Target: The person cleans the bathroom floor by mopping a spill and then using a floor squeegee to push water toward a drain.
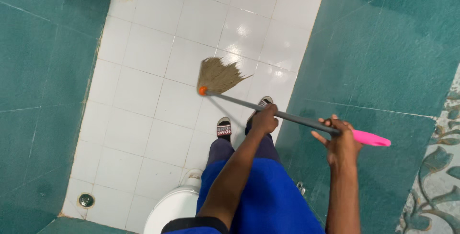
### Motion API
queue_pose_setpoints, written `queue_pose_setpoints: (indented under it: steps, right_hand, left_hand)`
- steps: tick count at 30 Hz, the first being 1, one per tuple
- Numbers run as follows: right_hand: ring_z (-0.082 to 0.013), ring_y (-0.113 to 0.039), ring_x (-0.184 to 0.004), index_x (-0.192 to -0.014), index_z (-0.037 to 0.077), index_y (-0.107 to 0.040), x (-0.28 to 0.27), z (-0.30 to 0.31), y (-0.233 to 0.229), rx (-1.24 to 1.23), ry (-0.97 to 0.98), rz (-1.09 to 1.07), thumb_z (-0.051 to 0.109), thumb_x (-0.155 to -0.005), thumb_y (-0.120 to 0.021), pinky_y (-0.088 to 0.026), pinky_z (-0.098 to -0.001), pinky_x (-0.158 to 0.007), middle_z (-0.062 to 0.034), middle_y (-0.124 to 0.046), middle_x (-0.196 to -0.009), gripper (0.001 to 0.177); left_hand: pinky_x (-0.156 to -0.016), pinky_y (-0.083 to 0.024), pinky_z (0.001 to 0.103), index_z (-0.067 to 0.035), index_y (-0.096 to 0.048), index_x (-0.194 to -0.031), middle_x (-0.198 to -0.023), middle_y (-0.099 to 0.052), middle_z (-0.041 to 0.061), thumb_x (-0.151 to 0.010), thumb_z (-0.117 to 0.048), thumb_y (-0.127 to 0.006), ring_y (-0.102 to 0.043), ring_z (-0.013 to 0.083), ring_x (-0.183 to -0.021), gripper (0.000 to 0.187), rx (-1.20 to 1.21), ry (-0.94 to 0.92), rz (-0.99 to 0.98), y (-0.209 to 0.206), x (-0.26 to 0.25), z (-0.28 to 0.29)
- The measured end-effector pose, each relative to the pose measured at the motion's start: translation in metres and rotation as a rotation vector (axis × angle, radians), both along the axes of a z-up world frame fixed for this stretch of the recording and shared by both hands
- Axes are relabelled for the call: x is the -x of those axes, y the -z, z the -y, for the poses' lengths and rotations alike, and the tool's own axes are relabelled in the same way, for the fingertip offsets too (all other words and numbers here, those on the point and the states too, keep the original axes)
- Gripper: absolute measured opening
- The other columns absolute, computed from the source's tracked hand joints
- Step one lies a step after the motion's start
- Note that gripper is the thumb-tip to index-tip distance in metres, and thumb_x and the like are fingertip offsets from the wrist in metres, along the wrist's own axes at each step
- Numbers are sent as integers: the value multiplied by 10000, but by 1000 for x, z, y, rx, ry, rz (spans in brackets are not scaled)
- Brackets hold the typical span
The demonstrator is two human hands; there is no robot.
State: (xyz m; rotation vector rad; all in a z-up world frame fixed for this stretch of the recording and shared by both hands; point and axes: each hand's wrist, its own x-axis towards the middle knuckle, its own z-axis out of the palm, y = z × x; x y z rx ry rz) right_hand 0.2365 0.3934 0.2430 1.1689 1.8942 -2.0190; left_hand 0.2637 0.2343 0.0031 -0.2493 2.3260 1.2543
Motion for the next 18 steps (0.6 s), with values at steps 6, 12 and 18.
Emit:
queue_pose_setpoints:
  steps: [6,12,18]
  right_hand:
    - [-209,-723,-1011,-907,70,-619,-36,93,93,223,-381,255,196,-909,-716,-641,-472,-735,-96,-717,-956,159]
    - [-177,-680,-881,-824,34,-660,-72,185,106,337,-832,256,217,-899,-793,-642,-354,-691,-85,-691,-948,238]
    - [-160,-683,-842,-774,17,-624,-47,188,69,468,-1150,-73,153,-897,-807,-582,-283,-689,-82,-708,-900,259]
  left_hand:
    - [-914,-517,496,-122,-580,-1169,-1268,-593,97,-805,-149,-644,-613,357,-1166,371,184,-214,164,60,-117,124]
    - [-820,-523,503,-173,-603,-1084,-1130,-614,70,-849,-129,-644,-635,339,-1056,242,433,-481,143,56,-208,207]
    - [-787,-521,481,-170,-647,-990,-1032,-612,88,-794,-55,-662,-650,352,-942,227,435,-689,16,33,-195,194]
